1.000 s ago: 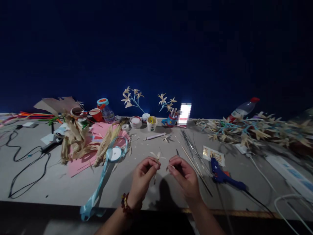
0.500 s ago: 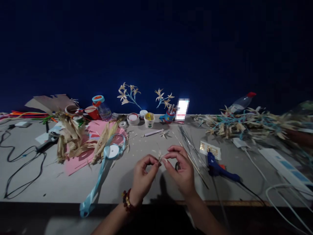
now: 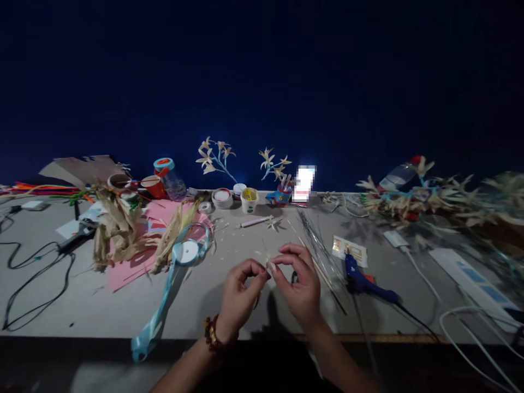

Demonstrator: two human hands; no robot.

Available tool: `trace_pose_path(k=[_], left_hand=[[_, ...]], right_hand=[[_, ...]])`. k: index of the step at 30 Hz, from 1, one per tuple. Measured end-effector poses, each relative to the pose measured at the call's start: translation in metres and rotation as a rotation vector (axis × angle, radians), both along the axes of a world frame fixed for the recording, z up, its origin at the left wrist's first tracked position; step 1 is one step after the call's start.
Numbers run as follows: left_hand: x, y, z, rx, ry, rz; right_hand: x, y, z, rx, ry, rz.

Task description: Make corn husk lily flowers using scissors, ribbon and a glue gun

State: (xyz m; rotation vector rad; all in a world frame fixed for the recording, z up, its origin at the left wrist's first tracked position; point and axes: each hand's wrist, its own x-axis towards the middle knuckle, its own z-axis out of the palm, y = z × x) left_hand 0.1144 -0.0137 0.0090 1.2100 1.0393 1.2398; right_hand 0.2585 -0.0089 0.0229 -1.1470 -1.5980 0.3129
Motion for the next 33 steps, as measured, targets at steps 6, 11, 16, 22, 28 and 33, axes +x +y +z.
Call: trace_pose_path(k=[6, 11, 16, 22, 28, 33], left_hand=[[0.0, 0.0, 0.001, -0.011, -0.011, -0.019], [0.0, 0.001, 0.003, -0.019, -0.027, -0.003], [0.001, 0.0, 0.002, -0.016, -0.022, -0.005], [0.001, -0.001, 0.0, -0.001, -0.009, 0.0], [0.001, -0.003, 0.003, 0.178, 0.04, 0.059], [0.0, -0.006, 0.007, 0.35, 0.148, 0.084]], right_hand=[[-0.001, 0.0, -0.002, -0.005, 0.01, 0.002], [0.0, 0.0, -0.006, 0.021, -0.035, -0.002], [-0.002, 0.001, -0.009, 0.054, -0.04, -0.016], [-0.004, 0.0, -0.013, 0.13, -0.033, -0.041], [-0.006, -0.011, -0.029, 0.068, 0.319, 0.0], [-0.011, -0.015, -0.031, -0.156, 0.516, 0.237]])
